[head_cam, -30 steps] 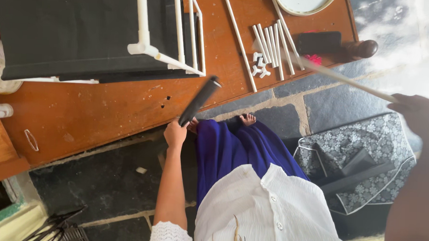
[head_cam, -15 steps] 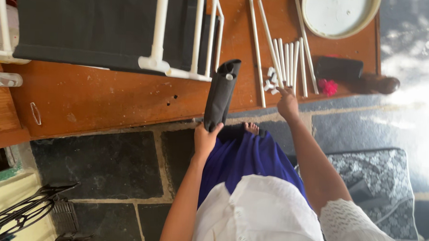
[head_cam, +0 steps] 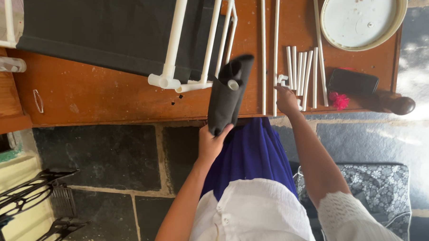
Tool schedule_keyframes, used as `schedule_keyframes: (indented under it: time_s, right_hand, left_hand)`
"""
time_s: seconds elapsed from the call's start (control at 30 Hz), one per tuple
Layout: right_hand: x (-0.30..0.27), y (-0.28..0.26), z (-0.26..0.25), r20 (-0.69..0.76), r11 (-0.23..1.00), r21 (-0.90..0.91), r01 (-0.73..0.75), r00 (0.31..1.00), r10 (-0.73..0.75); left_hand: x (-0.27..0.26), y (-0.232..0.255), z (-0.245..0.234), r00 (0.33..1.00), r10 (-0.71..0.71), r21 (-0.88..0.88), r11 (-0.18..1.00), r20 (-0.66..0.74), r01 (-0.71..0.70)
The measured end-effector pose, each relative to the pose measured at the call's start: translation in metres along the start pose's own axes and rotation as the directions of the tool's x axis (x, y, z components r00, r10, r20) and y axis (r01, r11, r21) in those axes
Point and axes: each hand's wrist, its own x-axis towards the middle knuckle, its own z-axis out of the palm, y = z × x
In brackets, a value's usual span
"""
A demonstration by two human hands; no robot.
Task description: The person assembles a small furniture frame using white plastic pipes and connectors. They repeatedly insert pipes into connectors, attach a black fabric panel to the frame, and adjust the structure on a wooden table.
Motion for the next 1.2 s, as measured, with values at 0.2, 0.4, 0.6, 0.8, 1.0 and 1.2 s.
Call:
schedule_keyframes:
  time_s: [0.2,0.4,0.6,0.8,1.0,1.2]
  right_hand:
    - [-0.095,-0.012,-0.051,0.383,0.737,0.570,-0.362,0.911,0.152]
    - [-0.179,-0.037,-0.095,0.344,0.321,0.884,-0.339,0.938,0.044]
    - [-0.219,-0.055,-0.108,0.111,0.632,0.726,-0.271,0.953,0.281]
    - [-0.237,-0.045,-0.081,-0.126,0.857,0.488,-0.166,0.958,0.258]
    - [-0.250,0.005,-0.030,-0.108,0.960,0.152,-0.234,0.962,0.251]
    - [-0.332,0.061,-0.023,0.128,0.819,-0.102,-0.564,0.809,0.573]
  left_hand:
    - [0.028,0.051,0.045,0.960,-0.279,-0.481,0.842,-0.002,0.244]
    - [0.069,0.083,0.081,0.987,-0.148,-0.782,0.621,-0.057,0.048]
    - [0.084,0.094,0.089,0.994,-0.098,-0.827,0.562,-0.040,0.022]
    - [0.073,0.097,0.087,0.997,-0.075,-0.816,0.577,-0.033,0.017]
    - [0.060,0.122,0.045,0.978,-0.114,-0.768,0.637,-0.177,-0.065]
    - [0.062,0.169,-0.064,0.918,0.065,-0.673,0.660,-0.392,-0.334]
